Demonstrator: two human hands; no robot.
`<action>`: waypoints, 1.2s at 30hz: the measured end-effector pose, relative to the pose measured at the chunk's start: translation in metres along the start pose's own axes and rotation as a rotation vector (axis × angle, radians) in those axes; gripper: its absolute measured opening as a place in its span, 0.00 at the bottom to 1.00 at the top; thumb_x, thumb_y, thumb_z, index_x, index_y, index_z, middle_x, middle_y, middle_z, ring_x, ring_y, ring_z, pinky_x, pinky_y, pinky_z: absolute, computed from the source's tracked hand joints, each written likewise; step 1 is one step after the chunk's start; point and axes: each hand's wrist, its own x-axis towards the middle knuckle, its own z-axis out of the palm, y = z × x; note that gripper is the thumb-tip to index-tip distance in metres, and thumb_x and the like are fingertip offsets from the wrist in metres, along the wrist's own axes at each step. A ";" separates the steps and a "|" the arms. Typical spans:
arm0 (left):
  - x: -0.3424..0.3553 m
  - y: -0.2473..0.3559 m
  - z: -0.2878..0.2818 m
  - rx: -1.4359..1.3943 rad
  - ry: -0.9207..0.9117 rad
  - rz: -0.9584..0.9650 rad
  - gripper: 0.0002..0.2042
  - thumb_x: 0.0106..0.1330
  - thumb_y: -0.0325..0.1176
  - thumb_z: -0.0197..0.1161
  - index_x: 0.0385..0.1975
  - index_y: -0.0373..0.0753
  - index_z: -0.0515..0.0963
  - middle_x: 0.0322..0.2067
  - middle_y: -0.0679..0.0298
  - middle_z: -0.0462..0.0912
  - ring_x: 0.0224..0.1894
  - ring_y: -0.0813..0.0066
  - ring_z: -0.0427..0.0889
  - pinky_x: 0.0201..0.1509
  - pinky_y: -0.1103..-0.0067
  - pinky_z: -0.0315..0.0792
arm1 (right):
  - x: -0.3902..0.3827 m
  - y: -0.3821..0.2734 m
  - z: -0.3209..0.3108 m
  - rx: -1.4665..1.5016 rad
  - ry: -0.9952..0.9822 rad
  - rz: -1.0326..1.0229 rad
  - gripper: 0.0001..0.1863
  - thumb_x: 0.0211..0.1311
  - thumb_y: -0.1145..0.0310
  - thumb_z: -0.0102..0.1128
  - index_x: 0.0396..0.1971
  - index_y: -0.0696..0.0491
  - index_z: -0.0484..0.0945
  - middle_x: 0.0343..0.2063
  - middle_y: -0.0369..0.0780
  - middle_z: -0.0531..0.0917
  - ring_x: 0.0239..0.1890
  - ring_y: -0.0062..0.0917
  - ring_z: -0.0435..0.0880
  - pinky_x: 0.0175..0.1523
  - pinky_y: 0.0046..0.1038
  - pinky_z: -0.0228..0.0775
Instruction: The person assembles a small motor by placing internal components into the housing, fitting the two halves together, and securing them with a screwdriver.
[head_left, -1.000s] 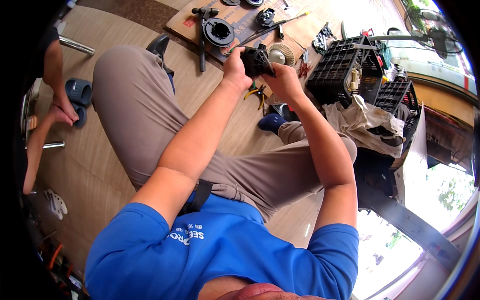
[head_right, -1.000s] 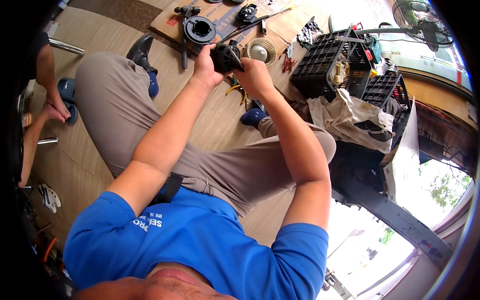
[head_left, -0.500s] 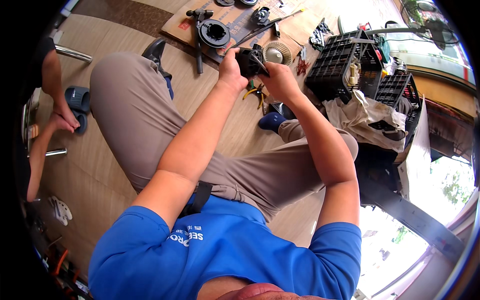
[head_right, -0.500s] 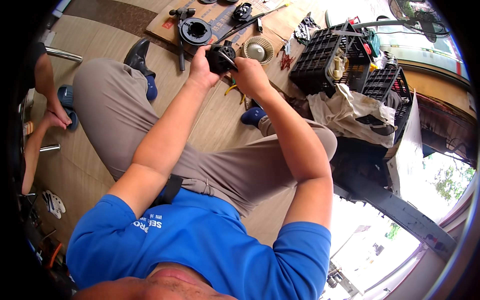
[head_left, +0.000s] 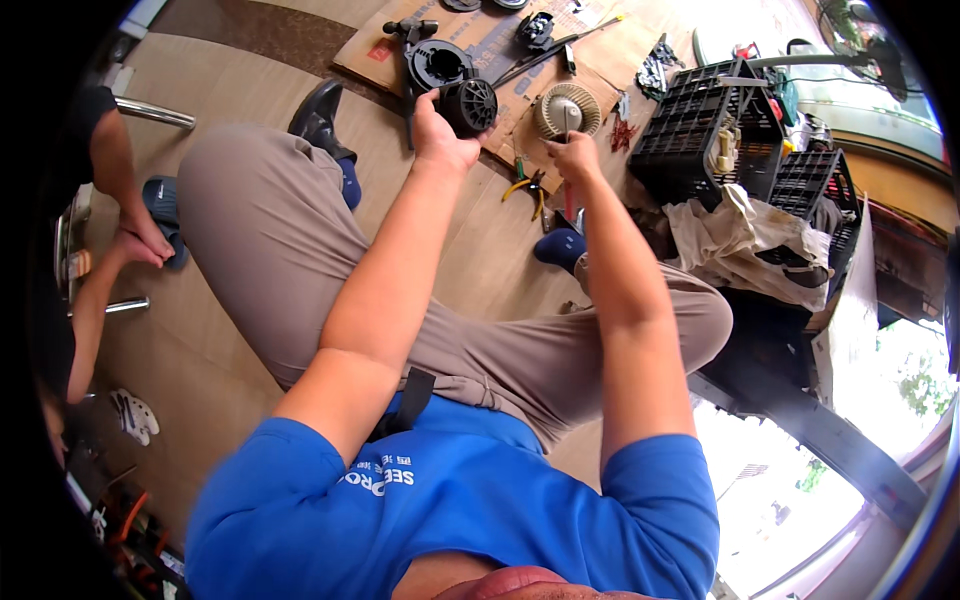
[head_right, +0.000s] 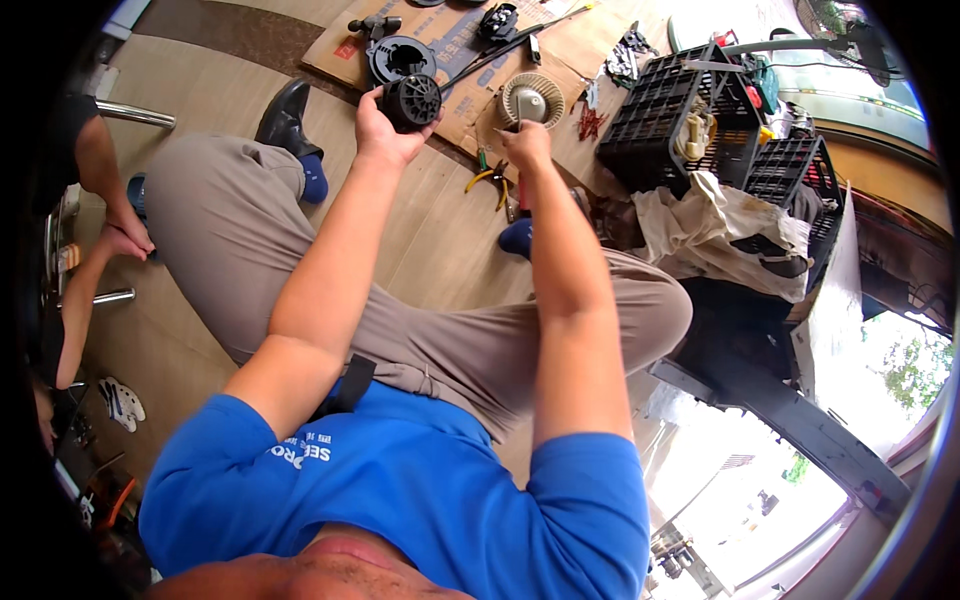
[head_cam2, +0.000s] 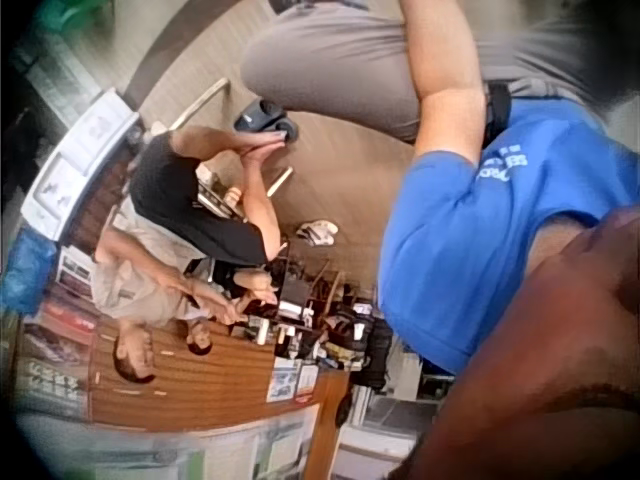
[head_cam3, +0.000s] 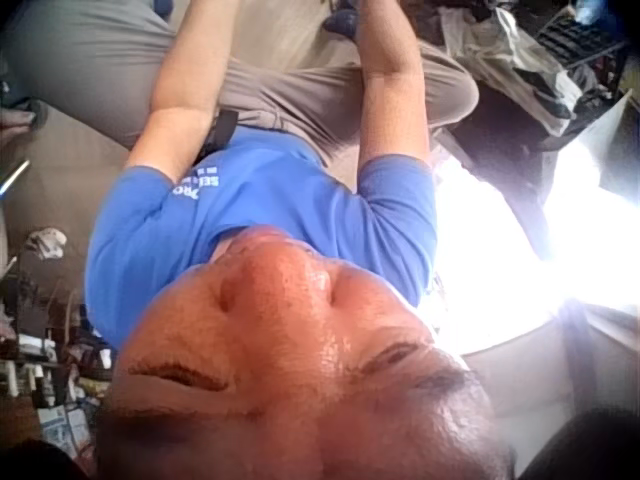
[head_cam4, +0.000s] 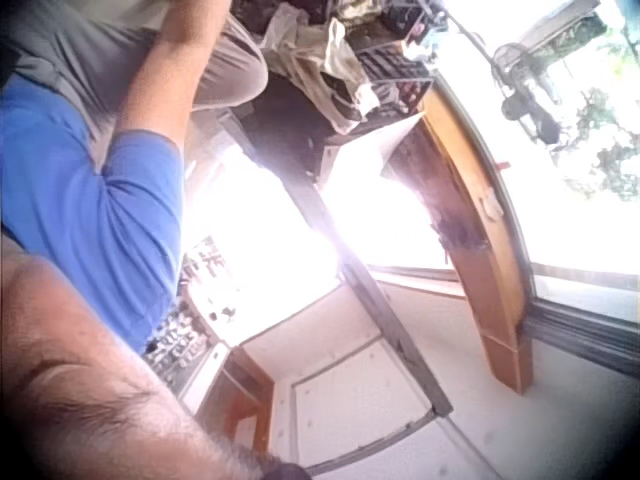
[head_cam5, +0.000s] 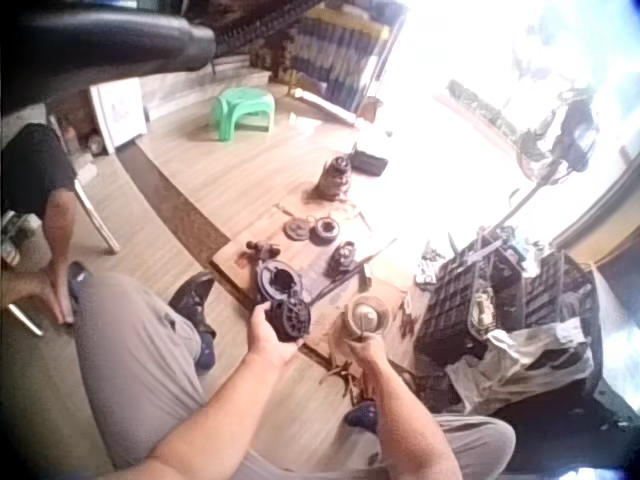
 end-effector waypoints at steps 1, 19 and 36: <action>-0.002 0.006 -0.006 0.003 0.016 0.026 0.24 0.67 0.47 0.44 0.54 0.40 0.75 0.55 0.52 0.79 0.58 0.50 0.76 0.59 0.52 0.70 | -0.004 0.006 0.030 0.142 -0.007 -0.025 0.11 0.54 0.67 0.72 0.32 0.58 0.84 0.22 0.40 0.84 0.22 0.24 0.80 0.30 0.29 0.73; 0.007 0.027 -0.039 0.211 0.096 0.000 0.23 0.66 0.51 0.51 0.53 0.42 0.75 0.51 0.55 0.80 0.51 0.55 0.79 0.52 0.55 0.74 | 0.020 0.008 0.131 0.102 0.051 0.177 0.14 0.56 0.62 0.67 0.35 0.59 0.83 0.39 0.54 0.85 0.46 0.47 0.84 0.52 0.40 0.75; 0.000 -0.012 -0.012 0.040 -0.256 -0.048 0.15 0.65 0.47 0.60 0.46 0.48 0.76 0.45 0.57 0.82 0.44 0.57 0.82 0.46 0.49 0.76 | -0.077 -0.123 -0.065 0.127 -0.166 -0.336 0.14 0.72 0.63 0.56 0.39 0.60 0.82 0.19 0.31 0.75 0.19 0.13 0.69 0.25 0.22 0.61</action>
